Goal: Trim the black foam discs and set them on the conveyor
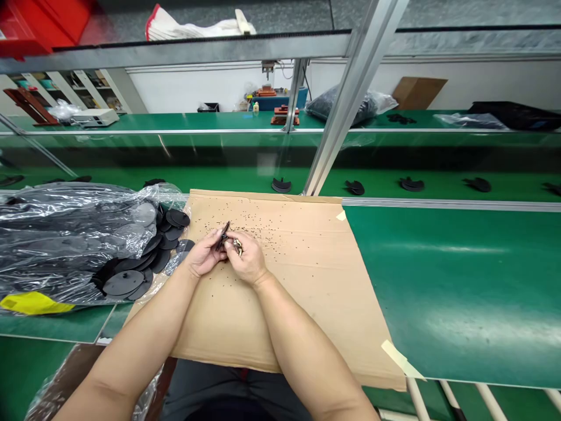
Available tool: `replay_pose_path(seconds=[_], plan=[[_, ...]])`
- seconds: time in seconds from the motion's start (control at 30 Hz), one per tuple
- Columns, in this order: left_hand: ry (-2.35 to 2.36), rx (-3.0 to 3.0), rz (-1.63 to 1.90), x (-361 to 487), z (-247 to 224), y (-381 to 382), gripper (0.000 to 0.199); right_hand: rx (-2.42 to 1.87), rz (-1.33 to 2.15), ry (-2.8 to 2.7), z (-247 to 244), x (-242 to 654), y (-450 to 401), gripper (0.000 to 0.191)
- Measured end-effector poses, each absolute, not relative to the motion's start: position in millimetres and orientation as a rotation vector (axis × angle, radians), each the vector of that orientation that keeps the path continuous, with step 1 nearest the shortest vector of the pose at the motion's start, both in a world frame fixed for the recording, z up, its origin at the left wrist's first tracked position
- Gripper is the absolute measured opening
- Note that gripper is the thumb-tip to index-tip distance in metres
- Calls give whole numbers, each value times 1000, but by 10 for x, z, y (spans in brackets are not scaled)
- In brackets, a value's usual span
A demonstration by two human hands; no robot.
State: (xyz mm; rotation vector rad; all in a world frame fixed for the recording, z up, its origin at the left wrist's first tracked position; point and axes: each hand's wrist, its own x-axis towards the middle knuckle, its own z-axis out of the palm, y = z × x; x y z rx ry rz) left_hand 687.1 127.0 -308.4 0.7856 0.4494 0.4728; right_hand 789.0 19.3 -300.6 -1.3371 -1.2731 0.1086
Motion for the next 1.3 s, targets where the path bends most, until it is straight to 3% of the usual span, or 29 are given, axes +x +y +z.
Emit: replay_pose_path(seconds=[0.53, 0.9, 1.0, 1.13, 1.3], plan=[[404, 786, 413, 6838, -3077, 1203, 47, -1359, -225, -1440, -2973, 7892, 185, 17], [667, 750, 833, 7086, -3039, 1503, 44, -1280, 228, -873, -3081, 8006, 256, 19], [848, 1026, 1003, 7200, -2864, 1894, 46, -1248, 250, -822, -3082, 8034, 256, 19], [1073, 1814, 1257, 7279, -2506, 2601, 38, -1245, 250, -863, -3094, 8032, 268, 16], [1185, 2365, 994, 7616, -2303, 3066, 58, -1335, 168, -868, -3116, 8023, 328, 16]])
